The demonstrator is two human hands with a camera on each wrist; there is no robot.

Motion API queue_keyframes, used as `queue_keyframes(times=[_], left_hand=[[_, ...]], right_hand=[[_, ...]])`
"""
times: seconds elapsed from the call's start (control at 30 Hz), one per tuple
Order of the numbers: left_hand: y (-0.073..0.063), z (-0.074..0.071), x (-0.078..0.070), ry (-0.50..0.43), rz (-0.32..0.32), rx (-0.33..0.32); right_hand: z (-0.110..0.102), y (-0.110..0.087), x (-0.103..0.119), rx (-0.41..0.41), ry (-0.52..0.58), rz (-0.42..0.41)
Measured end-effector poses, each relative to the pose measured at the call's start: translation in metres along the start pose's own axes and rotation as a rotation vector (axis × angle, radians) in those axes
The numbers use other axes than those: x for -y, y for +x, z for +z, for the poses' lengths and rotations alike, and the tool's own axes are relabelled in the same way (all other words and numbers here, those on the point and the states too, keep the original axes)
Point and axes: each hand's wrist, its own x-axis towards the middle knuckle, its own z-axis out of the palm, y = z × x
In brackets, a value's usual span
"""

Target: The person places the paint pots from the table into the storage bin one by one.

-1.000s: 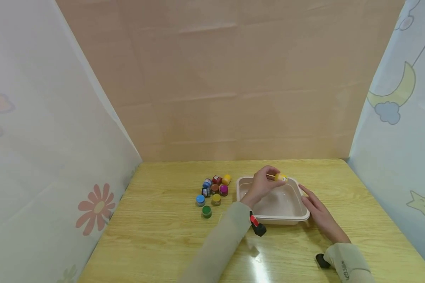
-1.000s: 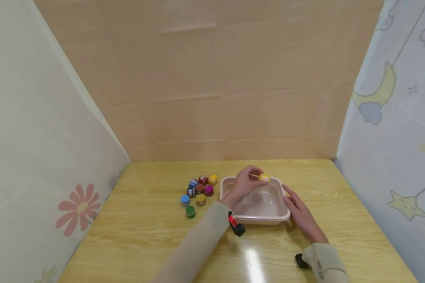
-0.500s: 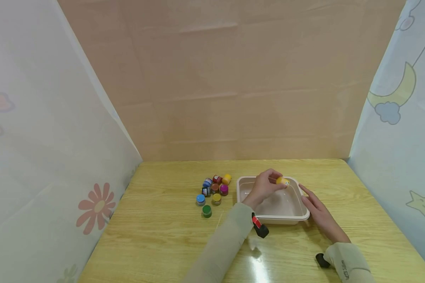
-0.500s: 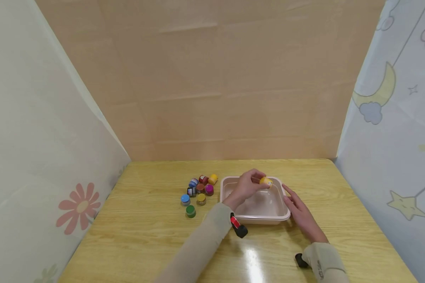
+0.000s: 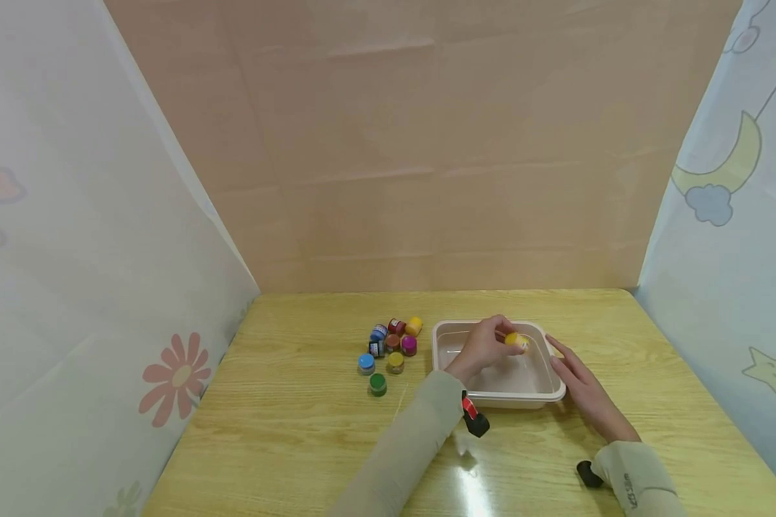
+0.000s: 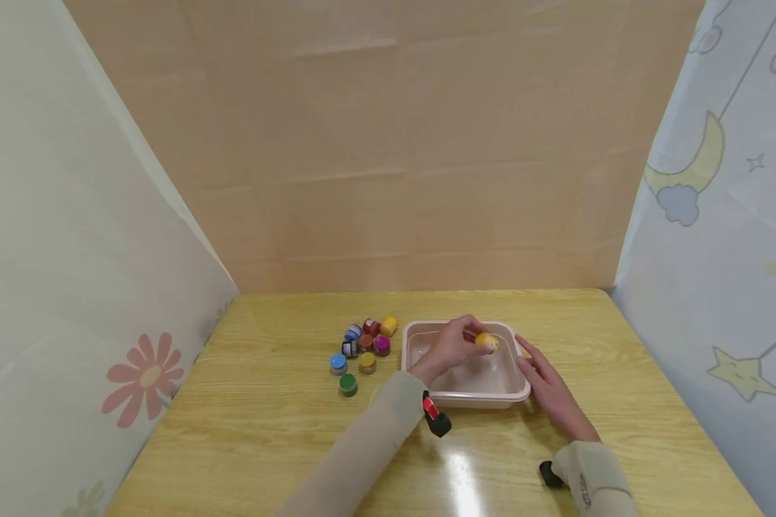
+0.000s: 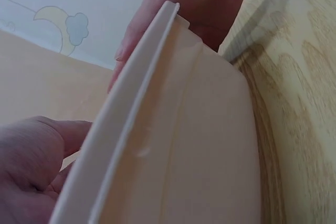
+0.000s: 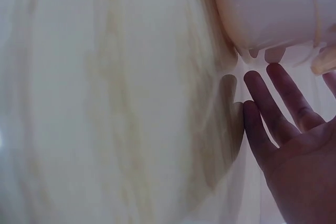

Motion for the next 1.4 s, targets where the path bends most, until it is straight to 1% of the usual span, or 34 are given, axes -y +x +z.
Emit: queue_keyframes(times=[0.23,0.47,0.57,0.7,0.83,0.93,1.07,1.2,1.33,1.4], left_hand=[[0.0,0.0,0.009,0.031,-0.034,0.022],[-0.001,0.0,0.012,0.072,-0.049,0.016],[-0.001,0.001,0.013,0.095,-0.043,0.017],[0.0,0.002,0.014,0.148,-0.01,0.025],[-0.001,0.003,0.015,0.166,0.007,0.04],[-0.002,0.004,0.017,0.171,0.001,0.049],[-0.001,0.005,0.018,0.211,0.009,0.058],[0.0,0.005,0.017,0.23,0.016,0.067],[-0.002,0.005,0.015,0.232,0.007,0.075],[-0.003,0.005,0.014,0.226,-0.008,0.081]], right_hand=[[-0.001,0.0,-0.001,0.007,-0.029,0.023],[-0.001,0.0,0.001,0.001,-0.043,0.003],[-0.001,0.0,0.002,-0.001,-0.045,-0.001],[-0.002,0.0,0.003,-0.004,-0.048,0.0],[-0.001,0.0,0.003,0.0,-0.051,0.003],[-0.001,0.0,0.002,0.005,-0.053,0.015],[-0.001,0.0,0.002,0.007,-0.057,0.027],[-0.001,0.001,0.002,0.009,-0.057,0.013],[-0.001,0.001,0.003,0.01,-0.057,0.013],[-0.001,0.001,0.003,0.01,-0.06,0.025]])
